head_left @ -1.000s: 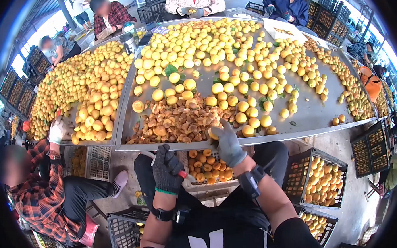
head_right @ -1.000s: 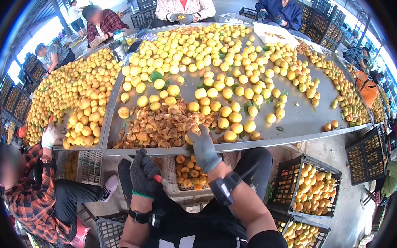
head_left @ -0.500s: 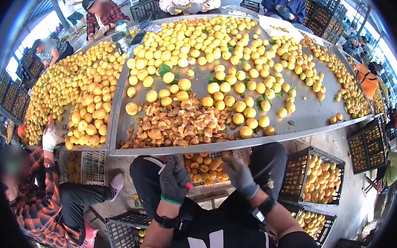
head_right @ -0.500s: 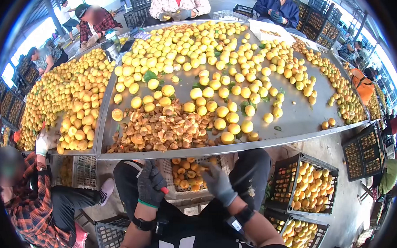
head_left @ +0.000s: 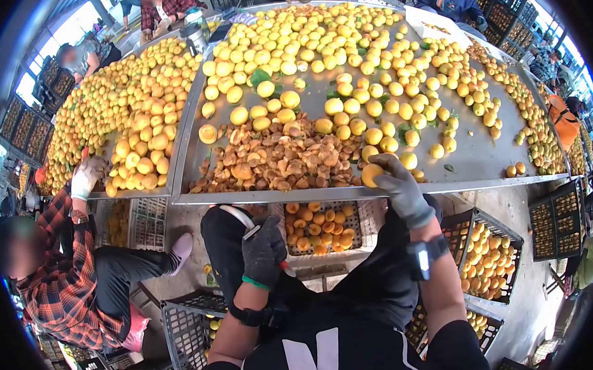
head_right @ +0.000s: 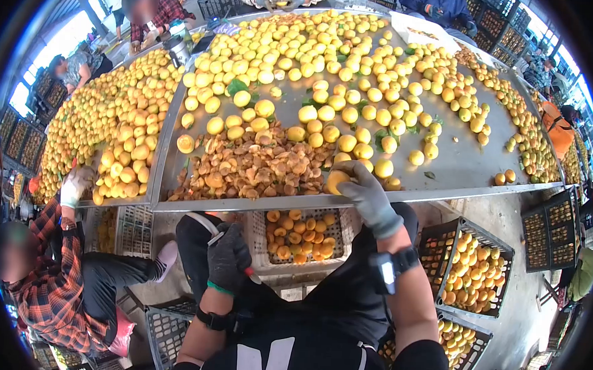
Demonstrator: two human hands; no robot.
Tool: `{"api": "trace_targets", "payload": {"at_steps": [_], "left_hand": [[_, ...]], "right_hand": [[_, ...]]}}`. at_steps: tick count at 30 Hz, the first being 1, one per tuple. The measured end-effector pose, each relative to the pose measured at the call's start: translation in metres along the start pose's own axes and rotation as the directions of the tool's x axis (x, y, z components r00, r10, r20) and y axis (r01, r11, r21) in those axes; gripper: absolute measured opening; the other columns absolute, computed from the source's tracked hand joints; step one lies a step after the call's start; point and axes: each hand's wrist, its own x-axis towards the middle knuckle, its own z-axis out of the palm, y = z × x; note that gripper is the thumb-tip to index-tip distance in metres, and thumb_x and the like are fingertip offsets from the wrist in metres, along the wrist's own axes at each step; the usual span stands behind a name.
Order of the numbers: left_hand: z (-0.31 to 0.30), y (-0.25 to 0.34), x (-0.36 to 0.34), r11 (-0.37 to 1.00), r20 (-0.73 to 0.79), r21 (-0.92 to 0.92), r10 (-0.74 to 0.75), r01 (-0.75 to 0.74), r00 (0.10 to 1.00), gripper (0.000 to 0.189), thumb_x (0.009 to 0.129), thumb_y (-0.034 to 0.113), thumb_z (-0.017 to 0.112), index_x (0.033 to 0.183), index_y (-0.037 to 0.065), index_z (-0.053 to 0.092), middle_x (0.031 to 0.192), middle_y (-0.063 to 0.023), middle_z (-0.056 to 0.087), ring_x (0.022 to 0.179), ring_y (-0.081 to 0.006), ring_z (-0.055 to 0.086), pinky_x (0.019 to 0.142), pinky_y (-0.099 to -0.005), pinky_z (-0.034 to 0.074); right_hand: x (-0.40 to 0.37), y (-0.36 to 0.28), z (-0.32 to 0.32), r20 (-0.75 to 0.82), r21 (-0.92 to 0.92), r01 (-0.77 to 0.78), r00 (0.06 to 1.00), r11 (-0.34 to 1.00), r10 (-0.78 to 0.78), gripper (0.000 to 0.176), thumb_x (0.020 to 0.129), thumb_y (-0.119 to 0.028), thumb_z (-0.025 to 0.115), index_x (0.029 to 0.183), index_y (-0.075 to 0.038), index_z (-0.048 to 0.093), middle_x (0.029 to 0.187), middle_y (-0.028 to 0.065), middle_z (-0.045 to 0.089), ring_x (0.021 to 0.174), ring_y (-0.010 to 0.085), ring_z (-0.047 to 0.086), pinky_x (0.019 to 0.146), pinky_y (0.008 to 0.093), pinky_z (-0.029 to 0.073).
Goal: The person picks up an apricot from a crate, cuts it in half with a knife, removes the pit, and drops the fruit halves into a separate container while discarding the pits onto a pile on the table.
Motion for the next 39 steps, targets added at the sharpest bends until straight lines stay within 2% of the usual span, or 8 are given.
{"api": "trace_targets", "payload": {"at_steps": [2,6,10,14,16,19,22,39], "left_hand": [[-0.01,-0.023,0.019,0.36,0.331,0.677,0.631,-0.642,0.702,0.014,0.09,0.021,0.059,0.091,0.007,0.061,0.065,-0.0009,0.056,0.055,-0.0182,0.056,0.049,-0.0308,0.044],[0.025,-0.015,-0.008,-0.273,0.619,0.785,0.391,-0.557,0.681,0.023,0.079,0.018,0.067,0.098,0.005,0.063,0.086,-0.0143,0.065,0.072,-0.0298,0.063,0.062,-0.0397,0.05],[0.031,-0.024,-0.022,-0.393,0.733,0.662,0.163,-0.638,0.661,0.033,0.078,0.024,0.071,0.1,0.003,0.059,0.075,-0.0104,0.061,0.066,-0.0269,0.062,0.058,-0.0386,0.05],[0.036,0.003,-0.037,0.395,0.431,0.875,-0.368,-0.282,0.824,0.03,0.084,0.025,0.066,0.102,0.003,0.057,0.072,-0.0083,0.057,0.062,-0.0186,0.059,0.056,-0.0361,0.048],[0.03,0.008,-0.044,0.649,0.398,0.686,-0.713,0.328,0.578,0.033,0.086,0.024,0.065,0.108,0.002,0.054,0.074,-0.0087,0.057,0.063,-0.0138,0.057,0.057,-0.0339,0.047],[0.028,-0.013,-0.048,0.735,0.405,0.678,-0.372,-0.001,0.835,0.034,0.086,0.022,0.065,0.11,0.002,0.053,0.076,-0.0111,0.059,0.065,-0.0195,0.059,0.058,-0.0363,0.047],[0.034,-0.005,-0.05,0.337,0.652,0.69,0.095,-0.641,0.752,0.033,0.087,0.022,0.065,0.11,0.002,0.052,0.077,-0.0145,0.06,0.069,-0.0299,0.062,0.061,-0.0398,0.048],[0.035,-0.008,-0.072,-0.072,0.648,0.762,0.091,-0.644,0.756,0.038,0.082,0.022,0.066,0.111,-0.001,0.056,0.084,-0.0212,0.063,0.073,-0.0372,0.063,0.064,-0.0435,0.05]], "right_hand": [[-0.03,0.001,0.021,0.152,0.26,-0.097,0.987,0.961,0.058,0.052,0.082,-0.025,0.066,0.125,-0.002,0.048,0.109,0.0093,0.06,0.099,0.0231,0.061,0.081,0.0343,0.051],[-0.075,0.014,0.075,0.255,0.046,-0.161,0.956,0.986,0.145,0.055,0.083,-0.024,0.07,0.128,-0.002,0.047,0.111,0.006,0.06,0.097,0.0145,0.058,0.081,0.0269,0.049],[-0.088,0.049,0.092,0.134,-0.021,-0.064,0.989,0.998,0.066,0.033,0.085,-0.02,0.07,0.112,-0.002,0.06,0.101,0.0037,0.062,0.093,0.0095,0.059,0.082,0.0251,0.049],[-0.089,0.048,0.063,0.245,0.32,-0.104,0.969,0.942,0.024,0.028,0.085,-0.017,0.067,0.107,-0.001,0.06,0.101,0.0081,0.063,0.096,0.0146,0.059,0.09,0.0294,0.045],[-0.095,0.043,0.064,0.281,0.601,-0.227,0.958,0.767,0.064,0.041,0.081,-0.017,0.066,0.117,-0.002,0.054,0.106,0.0101,0.061,0.1,0.0227,0.058,0.096,0.0355,0.042],[-0.107,0.033,0.075,0.243,0.79,-0.279,0.96,0.546,0.139,0.048,0.081,-0.02,0.066,0.122,-0.002,0.049,0.114,0.0117,0.057,0.104,0.0237,0.056,0.095,0.0368,0.044],[-0.115,0.037,0.072,0.263,0.807,-0.282,0.958,0.519,0.111,0.051,0.082,-0.023,0.065,0.124,-0.001,0.047,0.117,0.012,0.055,0.109,0.0255,0.054,0.096,0.0388,0.044],[-0.136,0.027,0.098,0.139,0.812,-0.161,0.987,0.56,0.084,0.041,0.087,-0.02,0.065,0.123,-0.011,0.047,0.119,0.0077,0.053,0.112,0.0217,0.05,0.096,0.0379,0.04]]}}
